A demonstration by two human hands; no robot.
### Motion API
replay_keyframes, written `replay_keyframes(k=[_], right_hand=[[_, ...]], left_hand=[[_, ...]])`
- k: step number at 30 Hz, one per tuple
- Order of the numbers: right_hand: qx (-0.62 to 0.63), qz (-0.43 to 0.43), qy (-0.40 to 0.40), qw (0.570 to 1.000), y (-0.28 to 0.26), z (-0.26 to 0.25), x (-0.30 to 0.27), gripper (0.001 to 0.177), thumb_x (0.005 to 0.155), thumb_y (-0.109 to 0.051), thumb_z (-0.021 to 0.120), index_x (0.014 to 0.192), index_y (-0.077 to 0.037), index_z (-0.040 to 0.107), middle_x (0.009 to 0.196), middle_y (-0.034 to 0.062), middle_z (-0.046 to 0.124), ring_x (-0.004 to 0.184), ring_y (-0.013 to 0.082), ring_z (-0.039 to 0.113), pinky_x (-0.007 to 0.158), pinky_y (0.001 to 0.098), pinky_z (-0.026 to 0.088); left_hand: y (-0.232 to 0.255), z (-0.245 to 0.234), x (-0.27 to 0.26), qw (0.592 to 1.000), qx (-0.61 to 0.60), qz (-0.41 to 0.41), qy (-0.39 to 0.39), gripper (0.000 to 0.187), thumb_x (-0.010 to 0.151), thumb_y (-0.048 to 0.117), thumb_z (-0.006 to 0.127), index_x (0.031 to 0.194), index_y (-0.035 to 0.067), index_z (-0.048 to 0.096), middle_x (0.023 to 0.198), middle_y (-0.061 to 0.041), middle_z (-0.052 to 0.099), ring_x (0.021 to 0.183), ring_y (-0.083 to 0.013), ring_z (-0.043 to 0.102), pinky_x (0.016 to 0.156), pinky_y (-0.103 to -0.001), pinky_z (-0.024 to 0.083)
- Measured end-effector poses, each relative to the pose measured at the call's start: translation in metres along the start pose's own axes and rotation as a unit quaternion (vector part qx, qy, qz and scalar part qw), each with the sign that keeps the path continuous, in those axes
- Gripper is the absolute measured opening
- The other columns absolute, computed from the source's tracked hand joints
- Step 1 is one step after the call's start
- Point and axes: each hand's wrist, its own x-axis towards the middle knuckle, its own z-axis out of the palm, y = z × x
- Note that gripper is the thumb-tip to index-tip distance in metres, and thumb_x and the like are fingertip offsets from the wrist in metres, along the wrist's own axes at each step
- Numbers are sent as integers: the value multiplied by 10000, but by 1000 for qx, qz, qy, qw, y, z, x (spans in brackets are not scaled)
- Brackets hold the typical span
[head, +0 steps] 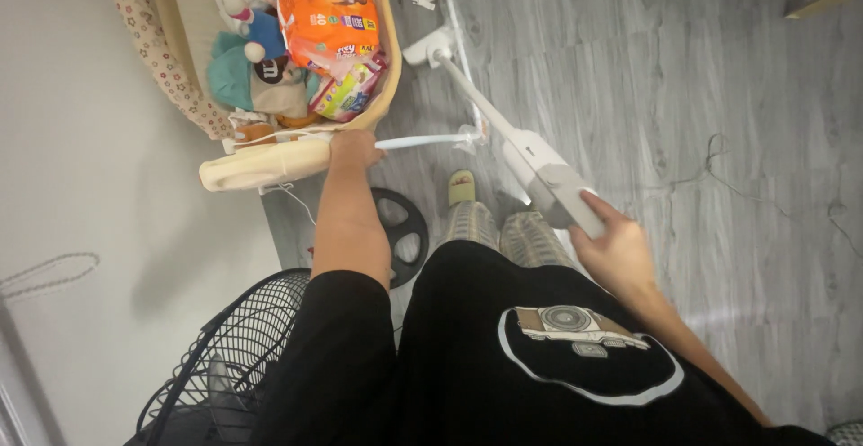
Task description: Vacuum the floor of the room, moving furniture to reach all areas.
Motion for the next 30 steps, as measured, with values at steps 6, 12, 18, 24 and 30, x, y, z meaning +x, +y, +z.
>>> replay_keyframes(k=[6, 12, 18, 24, 30], right_hand=[[129, -51, 38, 990, 18, 93, 66, 625, 800, -194, 690, 1399, -29, 618, 1094, 267, 737, 800, 270, 727, 758, 391, 574], [130, -112, 59, 983, -24, 130, 147, 644, 807, -206, 701, 1398, 29, 602, 1180, 288, 705, 955, 352, 733, 857, 407, 561], [192, -60, -12, 980, -87, 94, 144, 698, 807, -183, 708, 1453, 19, 538, 895, 193, 726, 705, 229, 693, 687, 367, 548], [180, 8, -115, 977, -78, 62, 91, 770, 801, -164, 706, 1518, -29, 460, 847, 198, 711, 574, 194, 651, 559, 363, 527], [148, -42, -67, 986, -48, 95, 95, 721, 784, -205, 721, 1452, -13, 531, 1133, 257, 718, 815, 281, 721, 761, 397, 565]], left_hand=[[-2, -2, -4, 1000, 13, -3, 19, 582, 873, 597, 714, 1204, 119, 744, 1203, -134, 739, 1157, -284, 687, 981, -451, 524], [2, -2, -3, 1000, 11, 0, 16, 576, 877, 584, 719, 1208, 114, 743, 1216, -130, 736, 1162, -287, 687, 1001, -460, 514], [7, -5, -10, 1000, -18, -8, 15, 558, 869, 541, 736, 1221, 107, 724, 1212, -141, 730, 1160, -300, 684, 977, -462, 530], [4, -6, -9, 1000, -13, -4, 6, 557, 888, 539, 728, 1231, 100, 722, 1232, -155, 724, 1179, -308, 679, 994, -467, 528], [5, -5, -6, 1000, -10, -2, 8, 569, 883, 520, 723, 1273, 107, 691, 1266, -159, 706, 1210, -314, 658, 1054, -486, 479]])
